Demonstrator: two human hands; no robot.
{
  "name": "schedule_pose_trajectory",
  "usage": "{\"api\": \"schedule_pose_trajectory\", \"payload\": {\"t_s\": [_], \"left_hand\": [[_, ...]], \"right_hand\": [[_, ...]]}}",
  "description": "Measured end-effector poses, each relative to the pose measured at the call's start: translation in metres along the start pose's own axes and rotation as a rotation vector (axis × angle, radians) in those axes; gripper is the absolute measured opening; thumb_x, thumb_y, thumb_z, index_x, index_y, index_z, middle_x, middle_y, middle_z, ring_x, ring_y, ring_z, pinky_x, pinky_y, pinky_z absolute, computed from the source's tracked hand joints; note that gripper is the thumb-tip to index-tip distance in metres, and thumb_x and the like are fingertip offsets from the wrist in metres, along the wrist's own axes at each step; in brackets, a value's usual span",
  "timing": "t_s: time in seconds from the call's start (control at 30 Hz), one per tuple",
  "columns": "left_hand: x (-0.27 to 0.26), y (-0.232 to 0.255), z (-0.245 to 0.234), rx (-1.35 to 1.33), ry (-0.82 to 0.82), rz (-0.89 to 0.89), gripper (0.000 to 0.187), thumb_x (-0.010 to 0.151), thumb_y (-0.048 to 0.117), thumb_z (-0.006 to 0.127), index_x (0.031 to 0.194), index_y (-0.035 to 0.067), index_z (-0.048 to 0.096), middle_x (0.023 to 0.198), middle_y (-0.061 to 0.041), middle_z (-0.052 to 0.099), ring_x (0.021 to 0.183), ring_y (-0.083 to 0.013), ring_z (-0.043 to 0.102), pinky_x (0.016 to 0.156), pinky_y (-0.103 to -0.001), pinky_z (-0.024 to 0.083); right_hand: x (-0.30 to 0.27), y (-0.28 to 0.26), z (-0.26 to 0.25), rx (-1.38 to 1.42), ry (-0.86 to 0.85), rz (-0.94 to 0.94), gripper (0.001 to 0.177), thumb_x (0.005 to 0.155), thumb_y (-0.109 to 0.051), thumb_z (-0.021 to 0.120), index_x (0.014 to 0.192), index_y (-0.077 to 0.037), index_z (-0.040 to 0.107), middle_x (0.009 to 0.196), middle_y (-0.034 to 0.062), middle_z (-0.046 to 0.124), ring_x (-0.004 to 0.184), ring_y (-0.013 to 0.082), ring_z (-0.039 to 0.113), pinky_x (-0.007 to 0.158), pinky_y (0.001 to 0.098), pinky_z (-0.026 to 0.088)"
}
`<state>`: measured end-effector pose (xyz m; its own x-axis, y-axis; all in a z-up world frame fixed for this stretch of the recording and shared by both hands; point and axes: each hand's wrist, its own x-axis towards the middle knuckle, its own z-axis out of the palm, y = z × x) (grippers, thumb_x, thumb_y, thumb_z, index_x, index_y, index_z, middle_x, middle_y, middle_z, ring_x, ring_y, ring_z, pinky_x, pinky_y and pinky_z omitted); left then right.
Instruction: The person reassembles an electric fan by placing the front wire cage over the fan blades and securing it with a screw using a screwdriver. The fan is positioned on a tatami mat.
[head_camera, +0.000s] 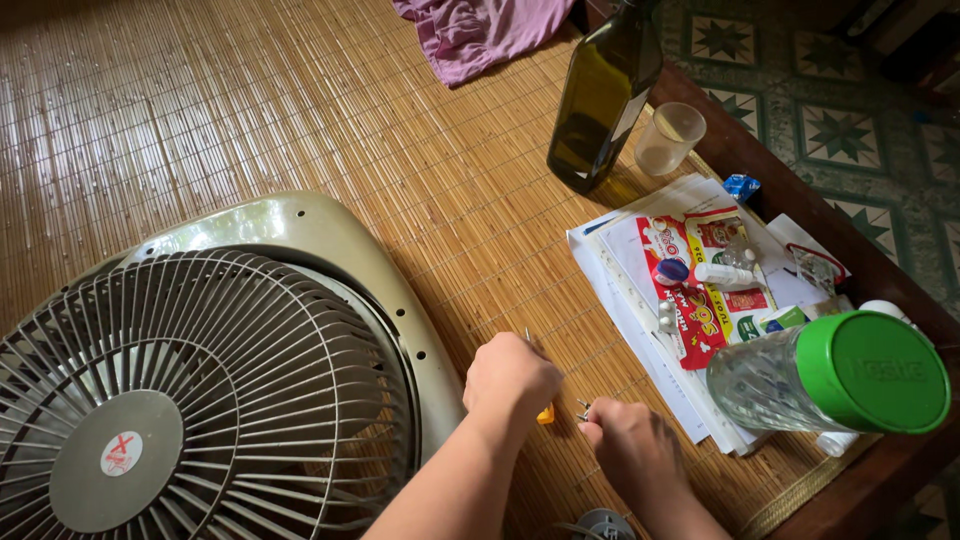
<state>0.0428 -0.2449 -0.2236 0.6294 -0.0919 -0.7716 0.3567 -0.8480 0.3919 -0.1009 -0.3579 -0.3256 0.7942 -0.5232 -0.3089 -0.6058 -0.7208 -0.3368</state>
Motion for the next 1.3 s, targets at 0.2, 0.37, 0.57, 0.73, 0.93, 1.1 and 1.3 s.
{"api": "schedule_pose_trajectory", "payload": {"t_s": [0.2,0.37,0.57,0.73,0.93,1.1,1.3], "left_hand": [[0.001,-0.003,-0.007,0.003,-0.016,-0.002,0.028,0.076,0.027,0.085,0.103,0.02,0.082,0.113,-0.004,0.077,0.109,-0.0235,0.073,0.092,-0.037,0.059],[0.005,-0.005,-0.006,0.013,0.001,0.023,0.026,0.077,0.025,0.084,0.102,0.02,0.083,0.113,-0.004,0.077,0.109,-0.0239,0.073,0.092,-0.037,0.059],[0.011,-0.002,-0.006,-0.002,0.006,0.008,0.026,0.077,0.023,0.084,0.103,0.022,0.082,0.115,-0.003,0.076,0.11,-0.0246,0.072,0.093,-0.038,0.058],[0.013,-0.003,-0.011,-0.021,0.013,0.045,0.026,0.076,0.024,0.085,0.101,0.021,0.083,0.113,-0.003,0.077,0.108,-0.024,0.073,0.092,-0.037,0.059],[0.014,-0.006,-0.012,0.003,0.01,0.026,0.029,0.076,0.028,0.086,0.103,0.019,0.081,0.115,-0.005,0.076,0.11,-0.0246,0.072,0.093,-0.038,0.058],[0.01,-0.014,-0.007,0.034,-0.03,0.001,0.036,0.075,0.029,0.091,0.106,0.013,0.078,0.116,-0.007,0.075,0.109,-0.0244,0.072,0.093,-0.037,0.058],[0.005,-0.016,0.002,0.002,-0.117,0.011,0.035,0.08,0.03,0.086,0.097,0.001,0.076,0.091,-0.013,0.081,0.078,-0.0236,0.078,0.071,-0.035,0.062]], "right_hand": [[0.002,-0.006,-0.004,-0.016,-0.075,0.038,0.019,0.085,-0.033,0.075,0.093,-0.016,0.07,0.082,0.0164,0.074,0.083,0.04,0.071,0.073,0.051,0.057],[0.004,-0.005,-0.003,0.007,0.0,-0.078,0.022,0.083,-0.029,0.074,0.102,-0.019,0.067,0.082,0.0172,0.074,0.083,0.043,0.07,0.071,0.054,0.055],[0.008,0.001,0.001,-0.035,-0.027,-0.085,0.022,0.086,-0.03,0.072,0.105,-0.02,0.066,0.081,0.0193,0.072,0.085,0.0441,0.069,0.073,0.0551,0.055],[0.009,0.006,0.008,-0.003,0.001,-0.11,0.015,0.086,-0.029,0.071,0.097,-0.018,0.068,0.081,0.0181,0.073,0.083,0.0428,0.07,0.072,0.0544,0.056],[0.011,0.012,0.009,-0.013,0.008,-0.131,0.014,0.086,-0.028,0.071,0.094,-0.017,0.072,0.081,0.0143,0.075,0.08,0.0391,0.071,0.071,0.0512,0.056],[0.004,0.016,-0.006,0.201,-0.027,-0.128,0.018,0.082,-0.027,0.074,0.098,-0.017,0.075,0.077,0.0095,0.078,0.073,0.027,0.078,0.064,0.039,0.059],[0.0,0.003,-0.018,0.264,0.118,-0.233,0.019,0.081,-0.025,0.077,0.098,-0.016,0.077,0.072,0.0103,0.076,0.065,0.0255,0.077,0.059,0.0354,0.058]]}}
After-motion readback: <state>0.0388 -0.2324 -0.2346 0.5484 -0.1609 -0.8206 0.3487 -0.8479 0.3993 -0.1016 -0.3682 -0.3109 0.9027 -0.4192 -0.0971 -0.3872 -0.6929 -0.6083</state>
